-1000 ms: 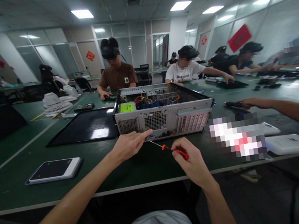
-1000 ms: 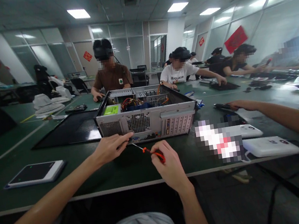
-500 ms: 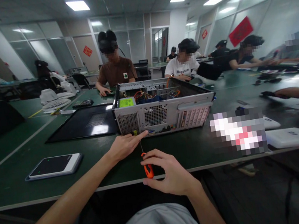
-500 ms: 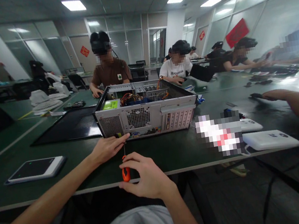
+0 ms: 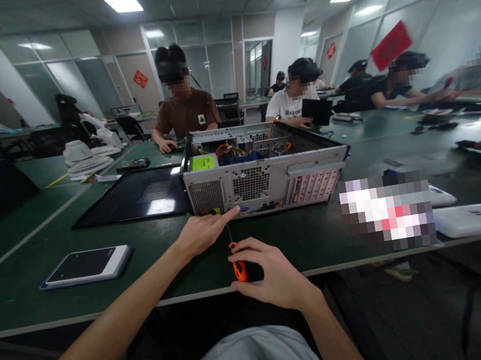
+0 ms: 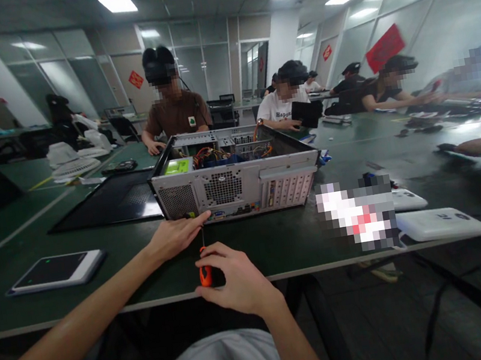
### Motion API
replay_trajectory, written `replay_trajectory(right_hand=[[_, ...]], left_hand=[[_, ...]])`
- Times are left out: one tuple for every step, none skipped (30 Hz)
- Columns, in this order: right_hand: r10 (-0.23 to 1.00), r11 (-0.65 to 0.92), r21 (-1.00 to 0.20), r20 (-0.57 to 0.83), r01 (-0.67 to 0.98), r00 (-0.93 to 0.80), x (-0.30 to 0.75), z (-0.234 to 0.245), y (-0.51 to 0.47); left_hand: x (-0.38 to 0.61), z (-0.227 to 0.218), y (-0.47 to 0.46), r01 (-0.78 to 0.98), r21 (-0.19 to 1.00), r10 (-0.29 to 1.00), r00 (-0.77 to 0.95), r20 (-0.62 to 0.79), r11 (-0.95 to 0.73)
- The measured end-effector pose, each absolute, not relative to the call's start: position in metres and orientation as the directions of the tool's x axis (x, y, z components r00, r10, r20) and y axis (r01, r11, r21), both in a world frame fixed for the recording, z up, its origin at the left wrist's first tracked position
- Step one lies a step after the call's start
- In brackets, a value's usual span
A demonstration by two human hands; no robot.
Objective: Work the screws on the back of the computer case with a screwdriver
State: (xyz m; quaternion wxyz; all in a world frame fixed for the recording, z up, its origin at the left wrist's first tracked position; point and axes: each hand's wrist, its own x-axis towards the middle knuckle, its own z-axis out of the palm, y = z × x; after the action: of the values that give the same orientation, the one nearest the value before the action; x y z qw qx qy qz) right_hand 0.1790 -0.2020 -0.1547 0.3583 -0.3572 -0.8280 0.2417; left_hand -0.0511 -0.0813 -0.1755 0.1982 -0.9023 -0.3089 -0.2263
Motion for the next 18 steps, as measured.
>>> replay_trajectory(right_hand=[[0.765,0.627,-0.657,0.418,0.418,-0.491,0.1791,-0.1547,-0.2018],[0.765,0.626,-0.658,0.413,0.418,-0.495,0.1792,-0.1547,-0.2016],[0.765,0.625,-0.659,0.41,0.419,-0.497,0.1793,-0.1549,-0.2014],[0.765,0.624,-0.659,0.407,0.42,-0.499,0.1794,-0.1551,-0.2011],[0.765,0.624,-0.659,0.406,0.42,-0.5,0.1796,-0.1555,-0.2008],[0.765,0.624,-0.659,0.405,0.42,-0.5,0.1798,-0.1558,-0.2006],[0.765,0.624,-0.659,0.405,0.42,-0.501,0.18,-0.1562,-0.2003],[0.765,0.624,-0.659,0.405,0.42,-0.501,0.1802,-0.1564,-0.2002],[0.765,0.624,-0.659,0.406,0.419,-0.501,0.1803,-0.1564,-0.2001],[0.765,0.624,-0.66,0.405,0.418,-0.501,0.1803,-0.1563,-0.2002],[0.765,0.624,-0.66,0.406,0.418,-0.501,0.1803,-0.156,-0.2003],[0.765,0.624,-0.66,0.407,0.417,-0.5,0.1802,-0.1556,-0.2005],[0.764,0.626,-0.66,0.411,0.416,-0.497,0.1801,-0.1552,-0.2007],[0.763,0.628,-0.658,0.416,0.415,-0.495,0.18,-0.155,-0.2008],[0.762,0.631,-0.656,0.422,0.415,-0.492,0.1799,-0.1548,-0.2008],[0.76,0.633,-0.653,0.426,0.415,-0.49,0.1798,-0.1548,-0.2007],[0.76,0.635,-0.651,0.428,0.416,-0.49,0.1797,-0.155,-0.2005],[0.76,0.635,-0.651,0.426,0.417,-0.492,0.1795,-0.1551,-0.2003]], left_hand=[[-0.0506,-0.176,-0.081,0.655,-0.216,0.473,0.699,0.536,-0.724],[-0.0502,-0.1763,-0.0809,0.663,-0.214,0.478,0.692,0.542,-0.717],[-0.0498,-0.1765,-0.0809,0.672,-0.21,0.482,0.682,0.55,-0.71],[-0.0496,-0.1767,-0.081,0.679,-0.205,0.486,0.672,0.558,-0.705],[-0.0494,-0.1769,-0.0812,0.683,-0.198,0.487,0.665,0.567,-0.703],[-0.0493,-0.1771,-0.0814,0.686,-0.191,0.487,0.658,0.574,-0.702],[-0.0493,-0.1773,-0.0817,0.687,-0.184,0.486,0.653,0.581,-0.703],[-0.0493,-0.1774,-0.082,0.687,-0.178,0.486,0.65,0.584,-0.705],[-0.0493,-0.1774,-0.0823,0.687,-0.173,0.489,0.649,0.583,-0.705],[-0.0491,-0.1772,-0.0828,0.692,-0.169,0.497,0.646,0.58,-0.702],[-0.0488,-0.1768,-0.0833,0.7,-0.163,0.509,0.64,0.575,-0.696],[-0.0483,-0.1761,-0.084,0.708,-0.158,0.523,0.635,0.568,-0.688],[-0.0477,-0.1754,-0.0848,0.718,-0.153,0.537,0.629,0.562,-0.679],[-0.047,-0.1746,-0.0856,0.727,-0.148,0.55,0.621,0.559,-0.671],[-0.0462,-0.174,-0.0864,0.733,-0.144,0.558,0.615,0.558,-0.665],[-0.0455,-0.1734,-0.087,0.738,-0.139,0.563,0.609,0.558,-0.66],[-0.0448,-0.173,-0.0876,0.741,-0.136,0.566,0.605,0.56,-0.657],[-0.0443,-0.1729,-0.0879,0.744,-0.136,0.568,0.602,0.561,-0.654]])
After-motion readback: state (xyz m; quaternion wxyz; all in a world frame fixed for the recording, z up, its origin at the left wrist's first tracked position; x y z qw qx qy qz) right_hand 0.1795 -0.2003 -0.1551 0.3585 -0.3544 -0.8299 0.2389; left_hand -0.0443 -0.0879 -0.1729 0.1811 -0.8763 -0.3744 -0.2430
